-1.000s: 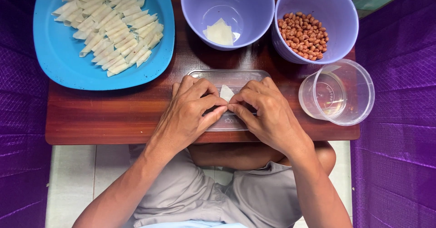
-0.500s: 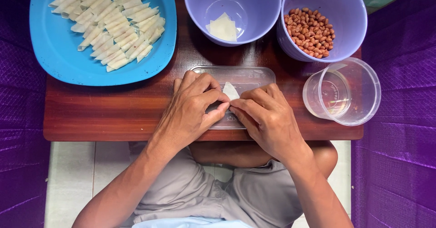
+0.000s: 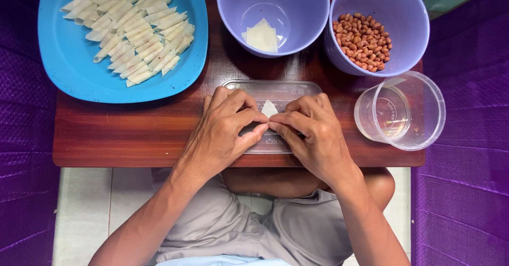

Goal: The person sits on the floor and repeatedly wraps peanuts in small square sheets. They place a sheet on a plastic lid, add a peanut, fold the sheet into a cone, and place the finished item on a blue plate. The process is repeated with sheets from a bowl and peanuts from another bowl.

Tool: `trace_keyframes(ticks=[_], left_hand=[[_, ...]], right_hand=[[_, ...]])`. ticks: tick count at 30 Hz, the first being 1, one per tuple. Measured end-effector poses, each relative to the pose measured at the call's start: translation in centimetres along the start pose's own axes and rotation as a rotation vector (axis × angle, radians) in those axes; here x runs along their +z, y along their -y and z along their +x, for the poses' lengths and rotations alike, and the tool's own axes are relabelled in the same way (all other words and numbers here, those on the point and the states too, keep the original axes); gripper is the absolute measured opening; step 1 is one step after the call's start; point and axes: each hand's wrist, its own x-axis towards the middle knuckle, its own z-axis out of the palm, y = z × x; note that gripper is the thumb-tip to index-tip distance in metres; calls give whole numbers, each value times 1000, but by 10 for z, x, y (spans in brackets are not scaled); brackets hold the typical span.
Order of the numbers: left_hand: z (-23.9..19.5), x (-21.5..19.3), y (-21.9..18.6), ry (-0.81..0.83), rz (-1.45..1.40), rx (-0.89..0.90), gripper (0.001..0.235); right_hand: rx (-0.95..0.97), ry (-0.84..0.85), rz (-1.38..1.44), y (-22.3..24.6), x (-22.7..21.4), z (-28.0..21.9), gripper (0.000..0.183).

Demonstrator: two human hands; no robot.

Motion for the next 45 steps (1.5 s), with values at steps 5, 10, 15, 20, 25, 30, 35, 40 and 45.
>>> trace_keyframes(ticks=[5, 10, 15, 20, 25, 30, 35, 40, 45], left_hand=[[1, 0, -2, -2, 11, -8, 9], [2, 3, 0, -8, 7, -23, 8], [1, 5, 1, -16, 18, -33, 9], [1, 4, 0, -14, 27, -34, 8], [3, 2, -2, -8, 35, -38, 8], [2, 5, 0, -17, 50, -41, 8], [2, 4, -2, -39, 19, -40, 8], [2, 3, 2, -189, -146, -62, 12], [5, -5, -4, -289, -244, -82, 12]], right_hand=[[-24, -12, -16, -2, 3, 0, 2], [-52, -32, -41, -6, 8, -4, 2], [-114, -52, -123, 0, 8, -8, 6], [-103, -46, -175, 1, 7, -5, 2], [-96, -47, -215, 3, 8, -1, 4], [-112, -67, -307, 3, 8, -8, 3], [-153, -37, -391, 8, 1, -6, 3], [-173, -57, -373, 5, 2, 2, 4], [-173, -148, -301, 1, 5, 0, 9]])
